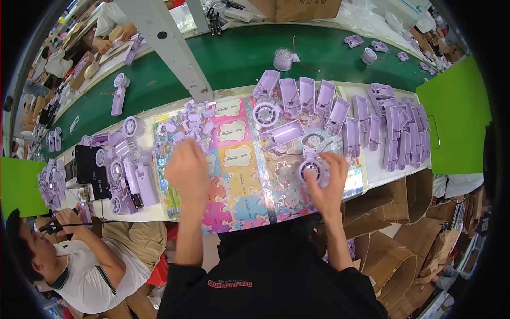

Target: The person assembles handheld mini fans by hand on a production line, combining fan housings, fan blades, motors, and plastic parts.

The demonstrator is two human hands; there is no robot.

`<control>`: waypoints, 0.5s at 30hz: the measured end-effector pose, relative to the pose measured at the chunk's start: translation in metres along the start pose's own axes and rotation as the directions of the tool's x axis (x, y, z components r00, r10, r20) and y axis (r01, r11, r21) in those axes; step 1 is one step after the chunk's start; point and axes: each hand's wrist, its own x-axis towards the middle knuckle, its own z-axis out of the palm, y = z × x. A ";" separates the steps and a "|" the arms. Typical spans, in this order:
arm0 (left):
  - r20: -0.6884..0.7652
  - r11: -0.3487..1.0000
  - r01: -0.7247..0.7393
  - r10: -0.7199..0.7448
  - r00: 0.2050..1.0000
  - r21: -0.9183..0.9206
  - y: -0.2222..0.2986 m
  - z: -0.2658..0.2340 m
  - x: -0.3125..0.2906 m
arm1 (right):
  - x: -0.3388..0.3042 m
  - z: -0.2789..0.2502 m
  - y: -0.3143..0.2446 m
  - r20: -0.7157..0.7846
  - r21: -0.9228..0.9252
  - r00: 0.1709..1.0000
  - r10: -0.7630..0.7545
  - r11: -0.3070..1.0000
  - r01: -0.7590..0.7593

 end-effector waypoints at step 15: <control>0.292 0.755 -0.057 0.320 0.901 -0.653 0.093 0.016 -0.015 | -0.014 -0.022 -0.019 0.230 -0.106 0.955 0.189 0.980 -0.169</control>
